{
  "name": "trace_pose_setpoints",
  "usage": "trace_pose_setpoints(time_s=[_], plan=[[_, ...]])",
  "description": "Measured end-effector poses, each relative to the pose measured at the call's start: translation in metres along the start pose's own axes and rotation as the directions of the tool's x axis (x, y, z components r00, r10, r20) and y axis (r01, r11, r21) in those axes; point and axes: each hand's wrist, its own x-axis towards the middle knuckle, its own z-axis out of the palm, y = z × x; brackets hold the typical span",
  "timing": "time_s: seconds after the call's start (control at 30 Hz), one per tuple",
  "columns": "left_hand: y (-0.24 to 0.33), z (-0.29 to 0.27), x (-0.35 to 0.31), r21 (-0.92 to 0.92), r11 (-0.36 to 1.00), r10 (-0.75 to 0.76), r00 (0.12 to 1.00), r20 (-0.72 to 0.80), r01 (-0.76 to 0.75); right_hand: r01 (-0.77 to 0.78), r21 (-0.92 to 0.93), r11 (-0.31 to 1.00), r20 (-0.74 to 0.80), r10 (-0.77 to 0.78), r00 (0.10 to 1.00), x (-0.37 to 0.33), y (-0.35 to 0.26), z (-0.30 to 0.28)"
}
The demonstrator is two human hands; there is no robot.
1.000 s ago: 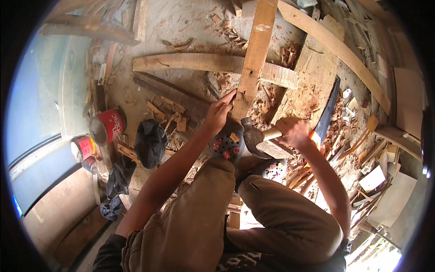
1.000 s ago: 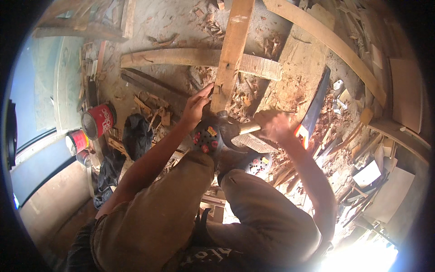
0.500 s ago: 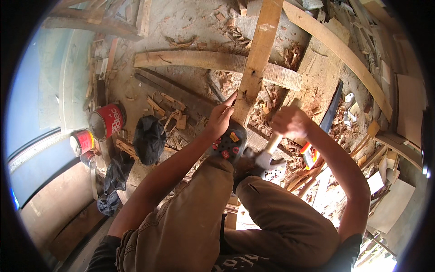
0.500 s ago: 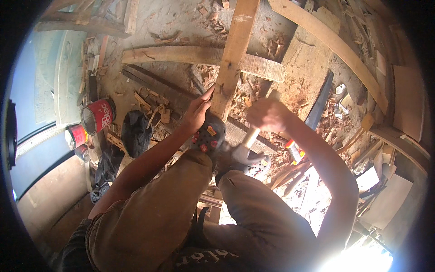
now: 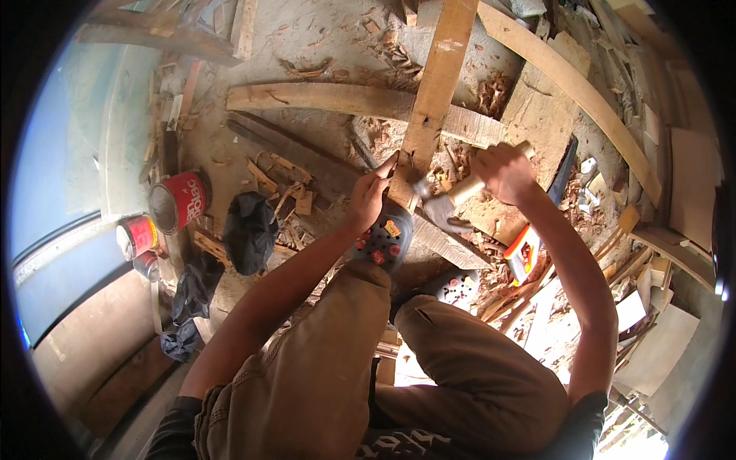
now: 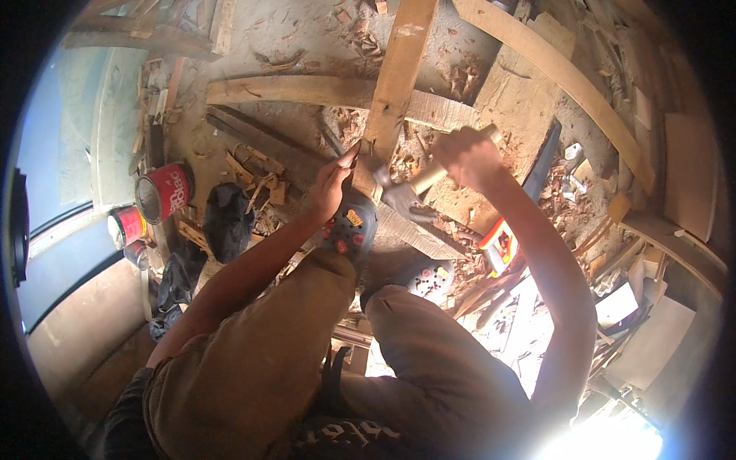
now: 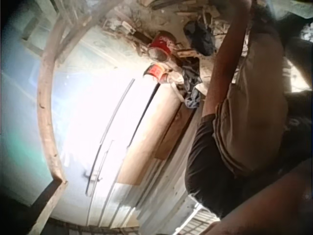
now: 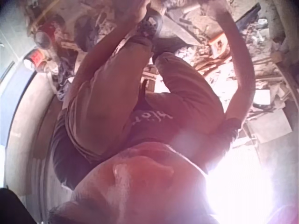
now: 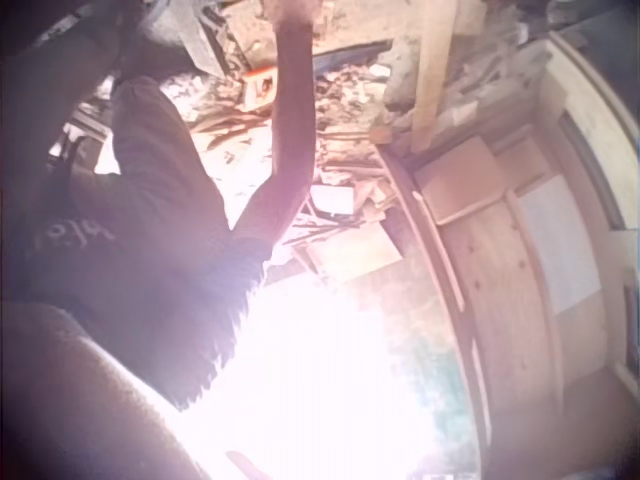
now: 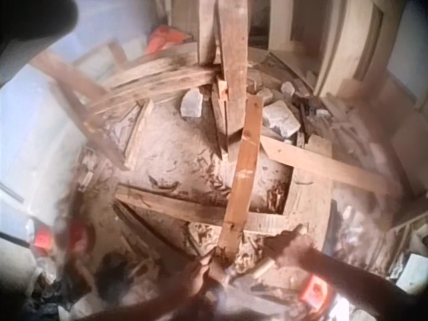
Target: The person sits on the floor and uses a hammer to pry apart and break down a wooden structure. They repeatedly strike joints and pull apart wooden planks, creating debris on the floor.
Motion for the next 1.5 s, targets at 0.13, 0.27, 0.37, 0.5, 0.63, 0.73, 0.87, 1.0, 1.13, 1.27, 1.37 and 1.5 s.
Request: trace_pose_setpoints(time_s=[0.13, 0.27, 0.37, 0.5, 0.63, 0.73, 0.87, 1.0, 1.13, 1.27, 1.37, 1.5], plan=[[0.002, -0.001, -0.001, 0.097, 0.994, -0.051, 0.998, 0.044, 0.047, 0.155, 0.068, 0.986, 0.065, -0.159, 0.985, -0.018, -0.009, 0.010], [-0.010, -0.004, -0.003, 0.166, 0.968, 0.177, 0.980, 0.090, -0.190, -0.119, 0.020, 0.993, -0.044, 0.120, 0.992, -0.002, 0.001, 0.010], [-0.002, -0.004, -0.006, 0.048, 0.996, -0.082, 0.996, 0.037, 0.081, -0.494, -0.024, 0.869, 0.321, 0.475, 0.819, 0.012, 0.007, -0.047], [-0.004, -0.003, -0.003, 0.053, 0.999, 0.005, 0.999, 0.048, -0.007, -0.099, 0.044, 0.994, -0.096, 0.103, 0.990, -0.004, 0.029, -0.036], [-0.007, -0.001, -0.005, -0.005, 0.994, 0.107, 0.994, 0.031, -0.107, 0.147, -0.059, 0.987, -0.084, -0.152, 0.985, 0.018, 0.011, -0.036], [-0.012, -0.002, -0.003, -0.146, 0.989, 0.003, 0.999, 0.037, 0.003, -0.159, -0.066, 0.985, 0.010, 0.161, 0.987, 0.028, 0.002, -0.038], [-0.010, -0.002, -0.001, -0.168, 0.985, -0.034, 0.998, 0.060, 0.043, 0.027, 0.091, 0.995, 0.063, -0.033, 0.997, 0.007, -0.003, -0.013], [-0.008, -0.002, -0.004, -0.153, 0.988, -0.017, 0.997, 0.074, 0.028, 0.056, 0.009, 0.998, -0.152, -0.054, 0.987, 0.009, -0.003, -0.004], [-0.012, -0.003, -0.003, -0.187, 0.982, 0.002, 0.997, 0.075, 0.012, 0.008, -0.020, 1.000, 0.018, -0.007, 1.000, 0.003, -0.004, -0.012], [-0.011, -0.002, -0.001, -0.121, 0.991, -0.048, 0.998, 0.048, 0.054, 0.187, -0.038, 0.982, -0.092, -0.190, 0.977, 0.007, -0.026, -0.011], [-0.008, -0.002, -0.005, -0.199, 0.977, -0.062, 0.996, 0.059, 0.072, -0.025, -0.002, 1.000, -0.075, 0.025, 0.997, 0.006, -0.005, -0.004], [-0.011, -0.005, -0.005, -0.004, 1.000, -0.001, 0.998, 0.068, 0.001, 0.067, 0.094, 0.993, 0.058, -0.073, 0.996, -0.003, 0.004, -0.009]])
